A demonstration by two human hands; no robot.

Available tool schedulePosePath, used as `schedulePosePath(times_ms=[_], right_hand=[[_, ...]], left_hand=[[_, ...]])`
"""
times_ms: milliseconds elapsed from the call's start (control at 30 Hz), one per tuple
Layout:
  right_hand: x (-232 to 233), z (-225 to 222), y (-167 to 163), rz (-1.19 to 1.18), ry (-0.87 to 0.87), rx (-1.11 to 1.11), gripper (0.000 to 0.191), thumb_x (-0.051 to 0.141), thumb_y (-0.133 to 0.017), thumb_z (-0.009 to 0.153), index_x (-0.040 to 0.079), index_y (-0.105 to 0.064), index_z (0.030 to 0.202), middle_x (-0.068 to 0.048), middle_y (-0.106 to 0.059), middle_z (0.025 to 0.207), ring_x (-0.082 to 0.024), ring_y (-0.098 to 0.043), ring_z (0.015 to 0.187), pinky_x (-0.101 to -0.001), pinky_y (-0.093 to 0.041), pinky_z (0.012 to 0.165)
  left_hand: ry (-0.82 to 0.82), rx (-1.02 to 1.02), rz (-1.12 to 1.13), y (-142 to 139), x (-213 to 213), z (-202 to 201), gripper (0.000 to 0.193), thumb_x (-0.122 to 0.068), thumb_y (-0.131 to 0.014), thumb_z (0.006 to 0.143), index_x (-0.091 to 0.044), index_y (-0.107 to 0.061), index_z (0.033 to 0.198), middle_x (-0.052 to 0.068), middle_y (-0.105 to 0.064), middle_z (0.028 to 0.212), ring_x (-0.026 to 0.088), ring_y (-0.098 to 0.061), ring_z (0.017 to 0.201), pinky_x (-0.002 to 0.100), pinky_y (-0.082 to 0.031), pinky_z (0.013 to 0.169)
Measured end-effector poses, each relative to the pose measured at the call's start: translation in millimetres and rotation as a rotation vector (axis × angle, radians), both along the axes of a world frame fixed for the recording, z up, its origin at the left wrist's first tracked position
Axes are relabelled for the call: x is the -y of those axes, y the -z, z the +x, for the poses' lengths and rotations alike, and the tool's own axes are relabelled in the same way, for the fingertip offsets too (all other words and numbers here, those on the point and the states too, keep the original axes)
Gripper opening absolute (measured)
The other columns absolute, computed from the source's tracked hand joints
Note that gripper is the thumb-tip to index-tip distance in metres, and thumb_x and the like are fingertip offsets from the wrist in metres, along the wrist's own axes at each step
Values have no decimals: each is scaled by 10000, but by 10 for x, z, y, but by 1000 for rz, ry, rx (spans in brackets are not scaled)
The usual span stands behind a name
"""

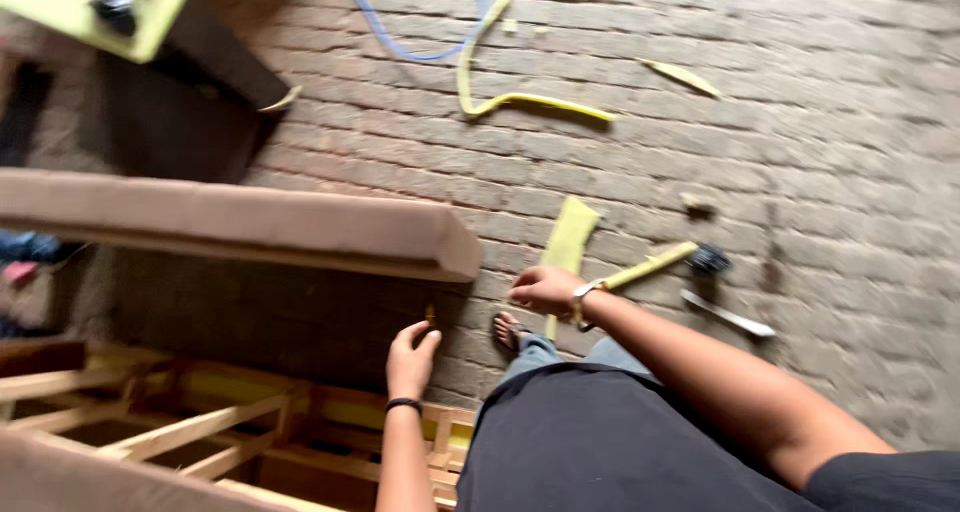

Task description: The person uses a pneumatic nail gun to fasten foam and fabric-covered panels to wooden sofa frames, holding the frame steady with the other hand while nailing. The person then lifts and positions upholstered cushions and armrest pieces onto the sofa frame, aligning them in place.

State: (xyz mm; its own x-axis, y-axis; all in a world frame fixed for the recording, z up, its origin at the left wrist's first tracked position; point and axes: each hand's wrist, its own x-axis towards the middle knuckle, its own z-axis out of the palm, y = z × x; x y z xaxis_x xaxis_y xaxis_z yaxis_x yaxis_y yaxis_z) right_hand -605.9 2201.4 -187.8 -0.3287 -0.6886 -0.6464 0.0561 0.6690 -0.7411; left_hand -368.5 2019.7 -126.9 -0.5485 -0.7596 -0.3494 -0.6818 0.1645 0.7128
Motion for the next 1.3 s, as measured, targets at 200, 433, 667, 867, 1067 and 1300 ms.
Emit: schedulePosePath(times_ms=[200, 433, 667, 867, 1067, 1300], right_hand=[[1473, -602, 102, 65, -83, 49, 393, 402, -709, 884, 84, -773, 1107, -20, -788, 997, -117, -718, 846, -291, -557, 724], [3088, -1135, 504, 193, -317, 10, 383, 407, -724, 872, 78, -794, 1054, -43, -755, 899, -141, -672, 743, -315, -513, 582], [4592, -1425, 810, 260, -762, -141, 449, 442, -709, 843, 4, -790, 905, -133, -757, 793, -218, -703, 671, -356, -550, 598], [5247, -1162, 1109, 278, -962, -190, 609, 567, -727, 819, -28, -787, 937, -172, -774, 857, -236, -725, 746, -393, -567, 733], [5155, -685, 1566, 337, -804, 56, 679, 473, -865, 675, 10, -734, 1155, -133, -758, 1024, -246, -733, 885, -447, -623, 786], [5009, -620, 1908, 456, -600, 304, 639, 302, -886, 689, -1, -653, 1200, -159, -720, 1087, -343, -672, 1000, -479, -541, 880]], left_hand=[[-209, 29, 131, 46, 992, -146, 432, -316, -748, 847, -92, -724, 1216, 99, -724, 1263, 226, -655, 1184, 351, -493, 1023], [-590, -138, 243, 732, 1465, -17, 450, -295, -761, 845, -67, -707, 1229, 105, -746, 1244, 199, -670, 1205, 337, -493, 1044], [-975, -10, 308, 756, 1419, -115, 458, -330, -736, 872, -78, -692, 1252, 108, -723, 1281, 228, -658, 1244, 367, -497, 1061], [-983, 179, 260, 606, 1616, -583, 450, -379, -722, 857, -148, -691, 1242, 74, -709, 1301, 234, -648, 1238, 362, -506, 1029], [-1050, 87, 301, 866, 1615, -910, 430, -344, -731, 862, -107, -698, 1219, 93, -737, 1242, 232, -680, 1196, 350, -506, 1020], [-1323, -156, 387, 1399, 1117, -901, 410, -270, -726, 875, -60, -687, 1225, 89, -776, 1178, 205, -733, 1116, 330, -554, 976]])
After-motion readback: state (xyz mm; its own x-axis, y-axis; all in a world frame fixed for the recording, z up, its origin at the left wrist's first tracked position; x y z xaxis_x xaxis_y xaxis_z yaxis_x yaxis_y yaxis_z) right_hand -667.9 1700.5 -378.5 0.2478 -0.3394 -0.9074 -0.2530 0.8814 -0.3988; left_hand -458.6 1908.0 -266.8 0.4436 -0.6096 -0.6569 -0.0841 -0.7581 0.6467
